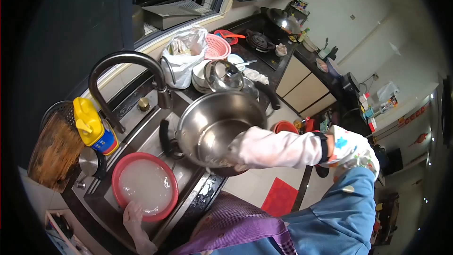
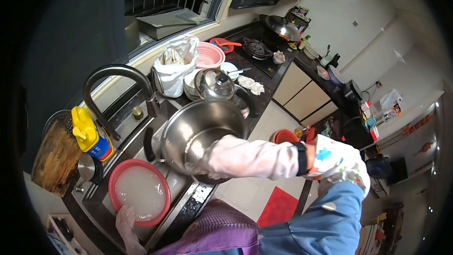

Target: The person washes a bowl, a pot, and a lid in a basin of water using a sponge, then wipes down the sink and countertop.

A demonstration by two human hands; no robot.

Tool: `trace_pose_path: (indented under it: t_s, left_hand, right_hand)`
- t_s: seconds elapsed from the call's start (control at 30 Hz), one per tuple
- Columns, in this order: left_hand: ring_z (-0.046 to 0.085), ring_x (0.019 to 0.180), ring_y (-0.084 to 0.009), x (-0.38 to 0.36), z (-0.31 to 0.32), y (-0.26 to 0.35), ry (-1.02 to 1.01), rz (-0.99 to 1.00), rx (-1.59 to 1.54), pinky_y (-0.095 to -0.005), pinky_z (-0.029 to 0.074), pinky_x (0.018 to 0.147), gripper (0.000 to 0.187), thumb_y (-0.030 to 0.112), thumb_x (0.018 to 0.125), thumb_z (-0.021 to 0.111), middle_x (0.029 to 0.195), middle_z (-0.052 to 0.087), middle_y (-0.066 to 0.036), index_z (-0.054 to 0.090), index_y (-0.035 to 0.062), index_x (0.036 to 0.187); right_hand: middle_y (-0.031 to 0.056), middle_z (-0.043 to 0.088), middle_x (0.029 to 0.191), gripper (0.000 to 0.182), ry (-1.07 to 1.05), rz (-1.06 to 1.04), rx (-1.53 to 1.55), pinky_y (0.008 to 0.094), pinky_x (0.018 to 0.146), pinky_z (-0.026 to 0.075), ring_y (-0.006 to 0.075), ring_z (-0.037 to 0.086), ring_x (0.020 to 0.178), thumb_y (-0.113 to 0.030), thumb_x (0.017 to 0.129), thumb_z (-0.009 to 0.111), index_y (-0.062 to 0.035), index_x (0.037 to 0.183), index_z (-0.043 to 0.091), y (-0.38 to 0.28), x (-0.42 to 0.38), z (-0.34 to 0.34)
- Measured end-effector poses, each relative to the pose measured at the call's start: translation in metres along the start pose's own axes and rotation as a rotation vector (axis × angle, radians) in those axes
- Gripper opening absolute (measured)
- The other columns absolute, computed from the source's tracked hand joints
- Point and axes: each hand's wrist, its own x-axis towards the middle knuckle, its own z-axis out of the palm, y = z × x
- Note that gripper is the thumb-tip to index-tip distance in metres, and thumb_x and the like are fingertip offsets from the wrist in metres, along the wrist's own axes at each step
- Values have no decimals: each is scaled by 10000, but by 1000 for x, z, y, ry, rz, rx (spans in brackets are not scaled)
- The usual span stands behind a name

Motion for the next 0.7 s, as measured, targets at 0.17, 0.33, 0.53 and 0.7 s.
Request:
trace_pose_path:
  t_s: [0.17,0.33,0.53,0.7]
  left_hand:
    - [591,935,-181,2,20,-5,-28,10,10,-282,456,826,327,237,882,573,1007,615,-90,559,24,1130]
    - [591,931,-177,0,52,-13,-13,45,60,-277,460,780,293,230,908,547,996,619,-76,555,45,1135]
    - [567,872,-133,10,76,-60,192,55,-47,-256,471,669,263,239,909,543,953,602,-40,607,24,1048]
    - [537,735,-99,0,87,-74,240,205,489,-220,463,616,199,194,909,533,839,579,-24,627,19,899]
  right_hand:
    - [138,576,715,247,219,150,-49,420,618,485,340,588,671,-193,671,709,-45,812,570,57,-57,-32]
    - [157,598,763,305,244,518,-75,410,627,469,361,585,718,-183,692,729,-43,925,590,149,-95,-63]
    - [182,598,815,332,296,773,-7,395,676,462,357,581,779,-210,703,722,-25,947,596,306,-125,-31]
    - [190,631,814,356,306,776,-57,404,689,472,352,600,753,-214,717,718,-3,983,610,407,-124,22]
